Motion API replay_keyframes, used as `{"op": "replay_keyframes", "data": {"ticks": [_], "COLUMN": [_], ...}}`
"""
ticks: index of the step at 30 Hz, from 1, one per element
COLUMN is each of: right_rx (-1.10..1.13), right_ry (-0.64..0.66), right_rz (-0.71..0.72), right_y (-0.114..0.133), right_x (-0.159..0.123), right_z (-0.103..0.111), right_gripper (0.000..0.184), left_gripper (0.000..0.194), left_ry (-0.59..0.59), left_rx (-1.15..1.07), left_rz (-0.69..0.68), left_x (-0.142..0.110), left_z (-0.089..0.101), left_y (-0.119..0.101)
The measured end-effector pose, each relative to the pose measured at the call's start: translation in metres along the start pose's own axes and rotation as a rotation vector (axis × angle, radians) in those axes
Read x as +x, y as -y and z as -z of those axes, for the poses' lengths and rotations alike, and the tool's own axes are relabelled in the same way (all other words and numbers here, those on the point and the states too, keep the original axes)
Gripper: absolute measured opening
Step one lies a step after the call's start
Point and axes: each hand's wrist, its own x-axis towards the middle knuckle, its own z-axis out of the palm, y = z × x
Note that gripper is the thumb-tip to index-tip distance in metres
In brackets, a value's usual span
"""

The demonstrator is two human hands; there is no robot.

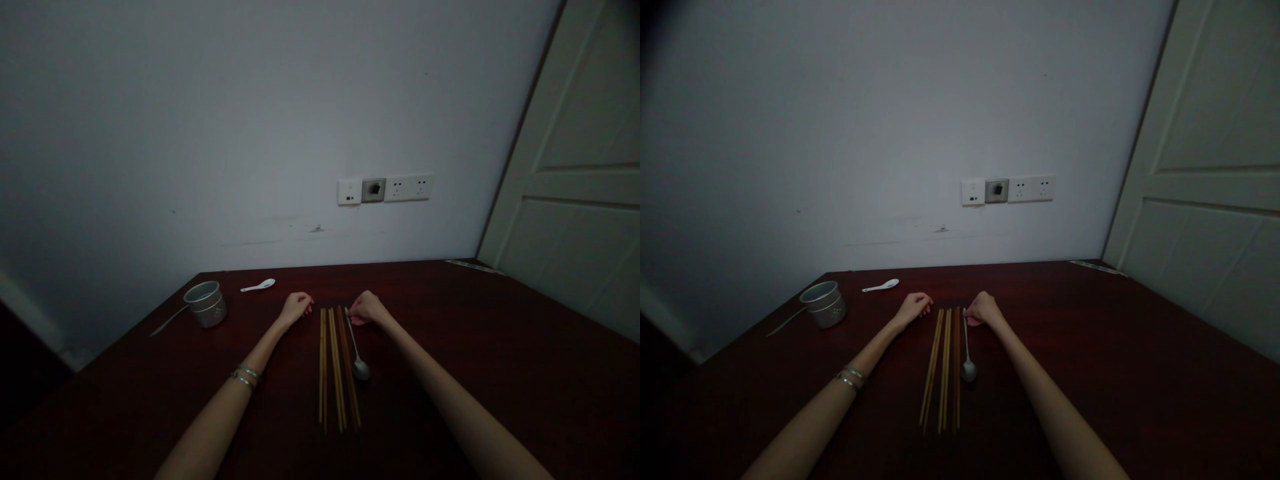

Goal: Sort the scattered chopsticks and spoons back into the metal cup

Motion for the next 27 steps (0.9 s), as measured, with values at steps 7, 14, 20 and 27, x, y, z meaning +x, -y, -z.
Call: {"op": "replay_keyframes", "data": {"ticks": [7,14,20,27], "right_rx": [0.061,-0.157,-0.546,-0.869], "right_ry": [0.034,-0.521,-0.643,-0.61], "right_rz": [0.08,0.449,0.451,0.613], "right_y": [-0.009,-0.027,-0.041,-0.052], "right_x": [0.008,0.006,0.0,0.018], "right_z": [0.004,0.034,0.048,0.037], "right_gripper": [0.019,0.031,0.04,0.04], "left_gripper": [0.017,0.019,0.02,0.017], "left_ry": [0.0,-0.001,-0.053,-0.213], "left_rx": [-0.007,0.014,0.157,0.583], "left_rz": [-0.022,-0.001,-0.077,-0.032], "left_x": [0.0,0.002,-0.002,-0.022], "left_z": [-0.001,-0.001,-0.003,-0.01], "left_y": [0.001,0.003,0.004,-0.031]}}
